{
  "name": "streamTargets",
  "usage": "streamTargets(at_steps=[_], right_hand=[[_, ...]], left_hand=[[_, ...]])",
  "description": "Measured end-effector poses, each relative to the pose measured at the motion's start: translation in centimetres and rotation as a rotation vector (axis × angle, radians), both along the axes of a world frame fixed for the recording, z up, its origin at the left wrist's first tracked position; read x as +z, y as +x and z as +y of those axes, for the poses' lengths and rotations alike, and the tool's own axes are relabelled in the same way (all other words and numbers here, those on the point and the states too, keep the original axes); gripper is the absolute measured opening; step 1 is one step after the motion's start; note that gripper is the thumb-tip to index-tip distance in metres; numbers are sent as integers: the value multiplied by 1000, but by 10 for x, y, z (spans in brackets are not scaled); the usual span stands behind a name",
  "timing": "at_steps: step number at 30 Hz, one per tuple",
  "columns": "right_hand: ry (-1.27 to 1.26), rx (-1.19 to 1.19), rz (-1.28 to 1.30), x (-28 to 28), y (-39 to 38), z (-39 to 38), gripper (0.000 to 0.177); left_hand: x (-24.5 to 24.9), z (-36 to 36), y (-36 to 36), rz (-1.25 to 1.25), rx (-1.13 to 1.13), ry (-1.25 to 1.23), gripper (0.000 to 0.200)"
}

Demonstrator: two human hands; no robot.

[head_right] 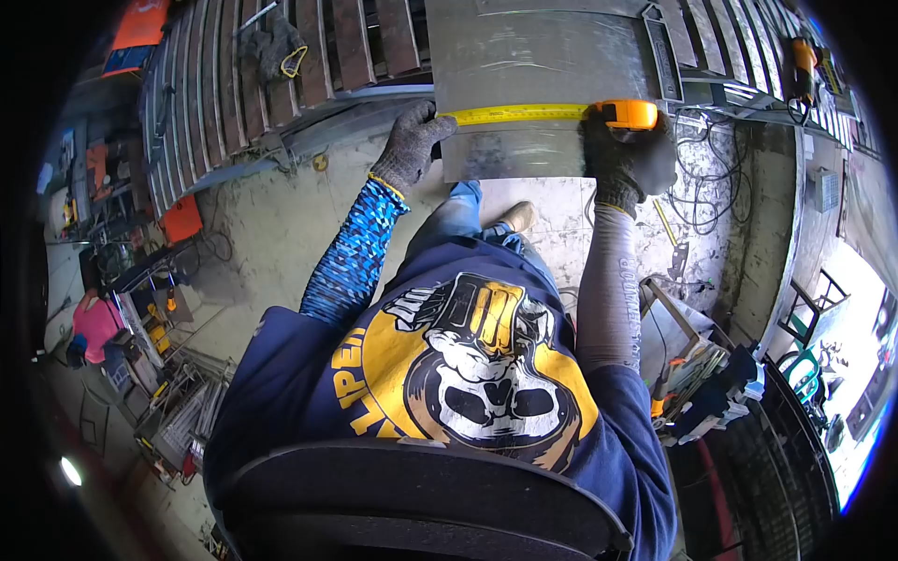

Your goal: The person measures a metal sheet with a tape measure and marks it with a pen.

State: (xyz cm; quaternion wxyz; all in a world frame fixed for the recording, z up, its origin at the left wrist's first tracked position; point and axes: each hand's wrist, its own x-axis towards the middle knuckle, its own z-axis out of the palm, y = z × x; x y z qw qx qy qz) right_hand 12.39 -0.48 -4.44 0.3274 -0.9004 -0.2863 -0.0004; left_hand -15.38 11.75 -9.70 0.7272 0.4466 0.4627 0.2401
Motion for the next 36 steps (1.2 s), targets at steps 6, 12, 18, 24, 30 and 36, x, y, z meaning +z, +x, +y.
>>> streamTargets(at_steps=[6,12,18,24,30,36], right_hand=[[-33,-16,-14,2,1,-1,94],[-30,10,-68,-7,6,-6,94],[-137,11,-106,8,3,-4,94],[-174,32,-119,11,4,-7,97],[48,93,-26,-1,9,-7,91],[173,115,49,-4,9,-7,86]], left_hand=[[3,2,-2,-54,36,-16,22],[10,0,2,-13,29,46,22],[21,2,3,238,-63,162,24],[22,2,4,278,-68,204,23],[-1,-4,9,0,25,53,26],[-25,1,7,-45,-54,2,31]])
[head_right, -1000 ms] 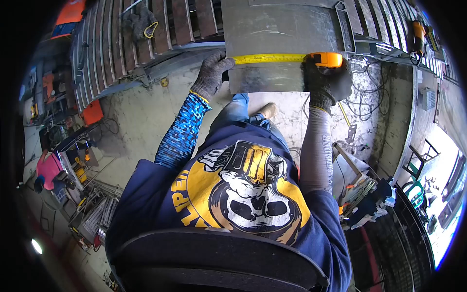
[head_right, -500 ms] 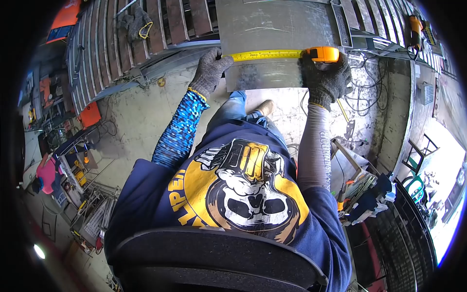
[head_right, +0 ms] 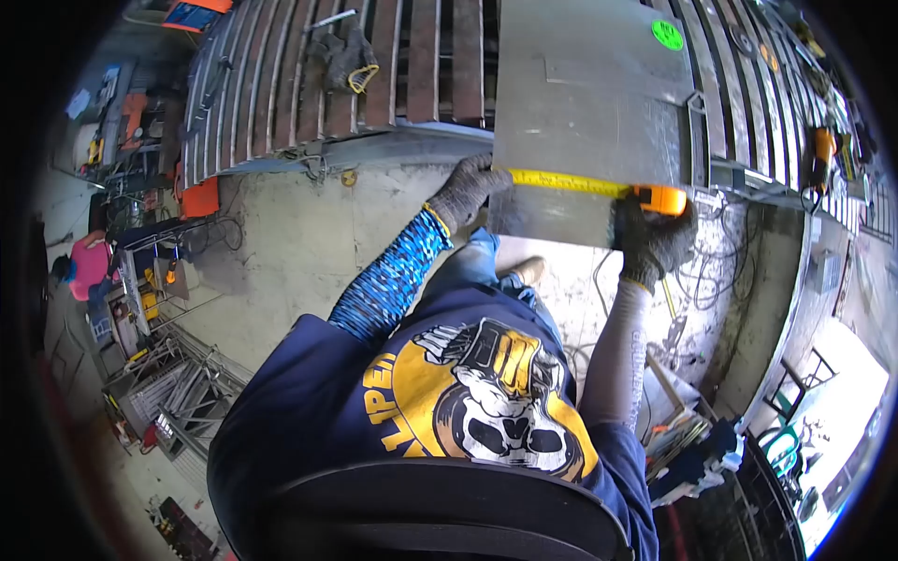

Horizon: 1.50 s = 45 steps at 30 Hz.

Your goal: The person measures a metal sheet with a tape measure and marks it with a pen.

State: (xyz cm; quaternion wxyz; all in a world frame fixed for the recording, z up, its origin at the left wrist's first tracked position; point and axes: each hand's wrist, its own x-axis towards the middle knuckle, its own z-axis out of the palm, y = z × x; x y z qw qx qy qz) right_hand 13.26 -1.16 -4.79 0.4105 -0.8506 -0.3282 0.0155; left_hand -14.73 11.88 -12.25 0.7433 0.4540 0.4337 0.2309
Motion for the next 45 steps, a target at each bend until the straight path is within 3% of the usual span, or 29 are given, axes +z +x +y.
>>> streamTargets(at_steps=[2,7,9,11,13,14,15,17,21,24,39,45], right_hand=[[-124,-73,-266,-8,4,-2,93],[-195,-117,-236,8,-11,9,88],[-11,-75,-92,13,-15,11,81],[325,-18,78,-20,-8,15,70],[174,-28,-27,-12,-8,13,64],[240,8,71,-16,-7,13,71],[196,-56,-15,-12,-12,14,87],[-113,-100,-104,-7,-9,10,101],[-141,-107,-194,-15,-8,9,103],[-161,-103,-155,-14,-6,5,103],[-227,-85,-203,-2,-10,4,105],[-124,105,-437,23,-5,-7,95]], left_hand=[[11,-3,4,-67,48,16,24],[31,4,8,100,41,59,27],[43,4,9,375,-40,143,30],[3,-1,11,227,111,237,30],[24,-4,14,158,145,208,29],[13,-5,13,78,159,151,29],[9,-3,11,112,119,114,28],[19,0,11,197,89,23,27],[17,-1,11,132,106,22,24],[19,-3,15,38,152,-132,26],[31,4,18,224,-10,88,30],[21,8,16,187,17,84,38]])
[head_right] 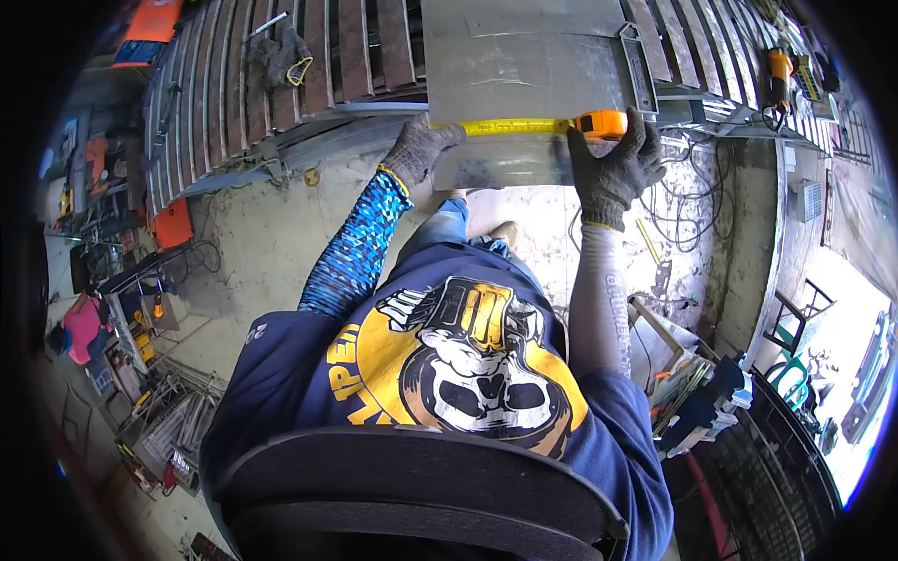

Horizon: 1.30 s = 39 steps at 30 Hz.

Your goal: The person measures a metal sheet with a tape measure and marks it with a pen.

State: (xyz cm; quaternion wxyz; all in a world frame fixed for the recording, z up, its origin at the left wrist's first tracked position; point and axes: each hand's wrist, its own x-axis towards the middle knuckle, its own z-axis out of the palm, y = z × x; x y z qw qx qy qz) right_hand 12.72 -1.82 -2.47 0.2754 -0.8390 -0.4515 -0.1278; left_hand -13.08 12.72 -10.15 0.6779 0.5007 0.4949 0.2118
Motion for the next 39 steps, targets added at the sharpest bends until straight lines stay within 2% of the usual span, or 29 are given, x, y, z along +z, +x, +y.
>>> streamTargets(at_steps=[2,3,5,6,8,10,12,13,19,23,29,33,39], right_hand=[[33,172,-138,21,7,2,90],[31,170,-138,29,12,4,90],[-25,222,130,38,23,11,88],[-27,218,127,35,23,12,88],[-61,231,340,21,21,15,89],[-59,238,328,2,21,12,87],[-64,211,211,-7,22,12,85],[-15,238,200,-9,22,14,79],[-85,178,183,1,16,16,69],[-88,163,188,-2,17,15,70],[-39,202,202,-10,20,12,79],[-45,189,184,-9,17,11,81],[5,210,261,-18,24,9,80]], left_hand=[[-2,0,0,21,-35,47,39],[0,-1,0,21,-37,45,39],[10,-3,0,-9,-44,30,31],[16,-4,1,-13,-48,28,31],[26,-5,2,-31,-23,-16,31],[16,-3,2,-10,-33,10,32],[6,2,-1,17,-43,39,32],[2,2,-2,27,-54,50,32],[2,1,0,21,-30,6,32],[7,0,-1,17,-48,6,31],[-13,-3,-2,-55,11,46,33],[-4,-10,1,-50,88,-50,30],[-9,-13,2,-137,77,-27,27]])
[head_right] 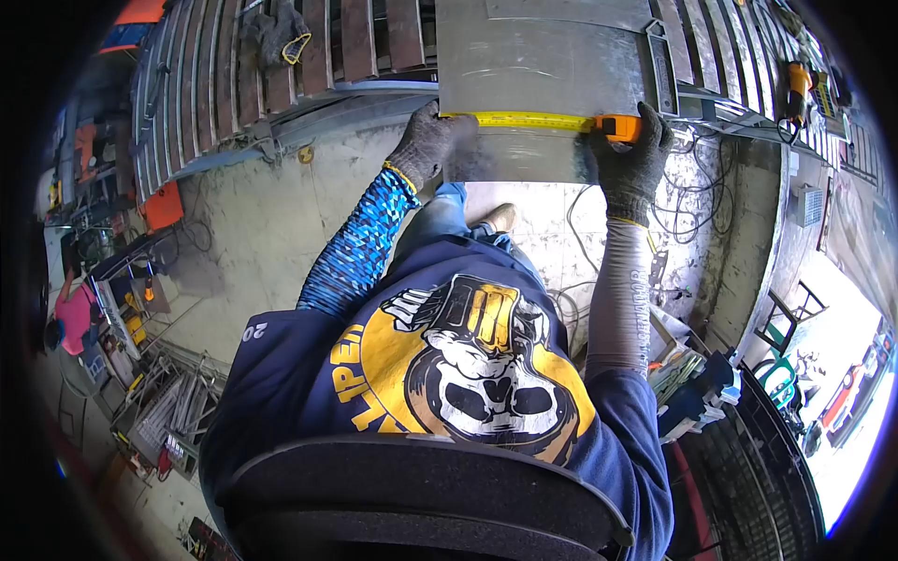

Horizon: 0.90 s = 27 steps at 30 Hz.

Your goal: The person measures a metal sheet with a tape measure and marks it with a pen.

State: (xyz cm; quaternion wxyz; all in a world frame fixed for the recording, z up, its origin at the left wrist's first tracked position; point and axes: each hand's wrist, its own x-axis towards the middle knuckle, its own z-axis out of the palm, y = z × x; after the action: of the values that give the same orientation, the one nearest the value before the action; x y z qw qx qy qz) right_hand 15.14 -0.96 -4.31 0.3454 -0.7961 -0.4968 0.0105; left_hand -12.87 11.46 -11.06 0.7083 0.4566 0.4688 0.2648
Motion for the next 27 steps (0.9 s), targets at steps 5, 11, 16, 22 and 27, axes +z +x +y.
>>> streamTargets(at_steps=[5,11,16,22,27], right_hand=[[15,19,-30,10,-6,5,77],[23,46,-80,12,-3,4,74],[19,47,-101,10,-3,2,75],[-3,11,-52,12,-7,4,75],[13,11,-98,8,-7,4,75]], left_hand=[[5,-6,3,41,28,50,27],[9,-6,3,-18,-4,24,28],[5,-4,2,-10,-19,32,28],[40,-7,5,246,6,159,37],[48,-13,8,406,98,165,55]])
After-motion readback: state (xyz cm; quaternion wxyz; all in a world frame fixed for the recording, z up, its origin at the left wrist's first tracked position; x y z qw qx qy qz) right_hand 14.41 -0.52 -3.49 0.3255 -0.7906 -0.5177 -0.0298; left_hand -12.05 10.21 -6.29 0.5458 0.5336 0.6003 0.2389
